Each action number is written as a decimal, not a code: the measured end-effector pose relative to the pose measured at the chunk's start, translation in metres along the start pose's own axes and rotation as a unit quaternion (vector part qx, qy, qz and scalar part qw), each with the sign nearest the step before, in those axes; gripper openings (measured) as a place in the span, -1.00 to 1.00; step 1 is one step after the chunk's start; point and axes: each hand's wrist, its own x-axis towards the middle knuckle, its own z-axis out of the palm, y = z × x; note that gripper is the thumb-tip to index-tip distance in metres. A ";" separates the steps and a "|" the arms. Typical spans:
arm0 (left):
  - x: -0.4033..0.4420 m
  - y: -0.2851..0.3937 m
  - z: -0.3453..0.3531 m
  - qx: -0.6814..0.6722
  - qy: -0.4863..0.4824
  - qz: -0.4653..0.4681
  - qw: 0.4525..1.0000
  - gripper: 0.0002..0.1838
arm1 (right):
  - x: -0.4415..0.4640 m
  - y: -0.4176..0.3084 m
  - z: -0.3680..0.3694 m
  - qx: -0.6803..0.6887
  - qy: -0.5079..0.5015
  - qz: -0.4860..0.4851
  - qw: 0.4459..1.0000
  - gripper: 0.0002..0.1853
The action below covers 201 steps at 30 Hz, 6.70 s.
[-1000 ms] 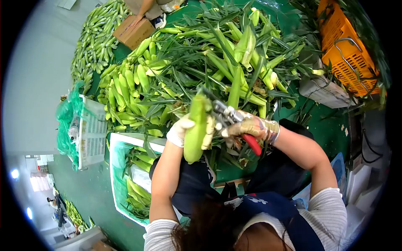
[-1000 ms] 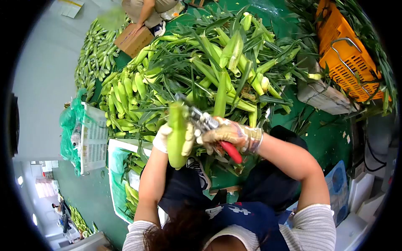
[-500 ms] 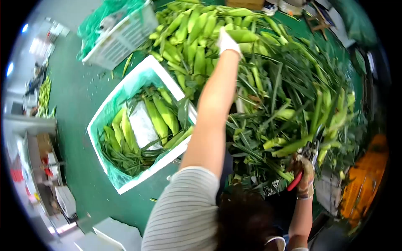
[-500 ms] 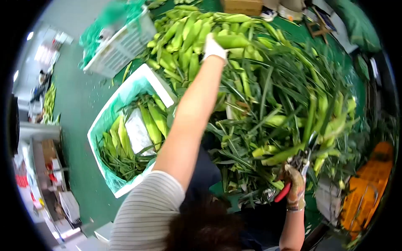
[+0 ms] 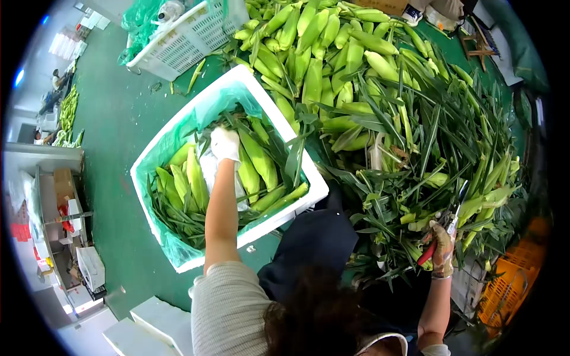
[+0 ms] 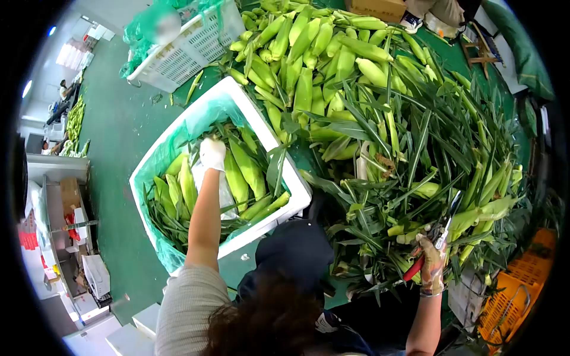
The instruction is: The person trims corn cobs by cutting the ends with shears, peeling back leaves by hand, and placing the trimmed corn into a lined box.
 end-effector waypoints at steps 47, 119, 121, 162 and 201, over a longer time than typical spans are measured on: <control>-0.241 0.333 -0.137 -0.663 -0.302 -0.062 0.682 -0.63 | -0.009 -0.037 -0.010 -0.114 0.144 -0.111 0.977 -0.70; -0.247 0.330 -0.188 -0.595 -0.530 0.108 0.595 -0.67 | -0.068 -0.064 -0.049 -0.402 0.148 -0.272 0.862 -0.29; -0.284 0.342 -0.199 -0.551 -0.564 0.031 0.615 -0.70 | -0.064 -0.048 -0.026 -0.274 -0.002 -0.202 0.940 -0.18; -0.036 0.448 0.037 -0.833 -0.286 -0.230 0.414 -0.49 | -0.032 -0.014 -0.028 -0.117 -0.094 -0.010 0.989 -0.54; -0.173 0.279 -0.258 -0.750 -0.277 -0.055 0.598 -0.65 | -0.053 -0.058 0.060 -0.259 -0.031 -0.188 0.947 0.03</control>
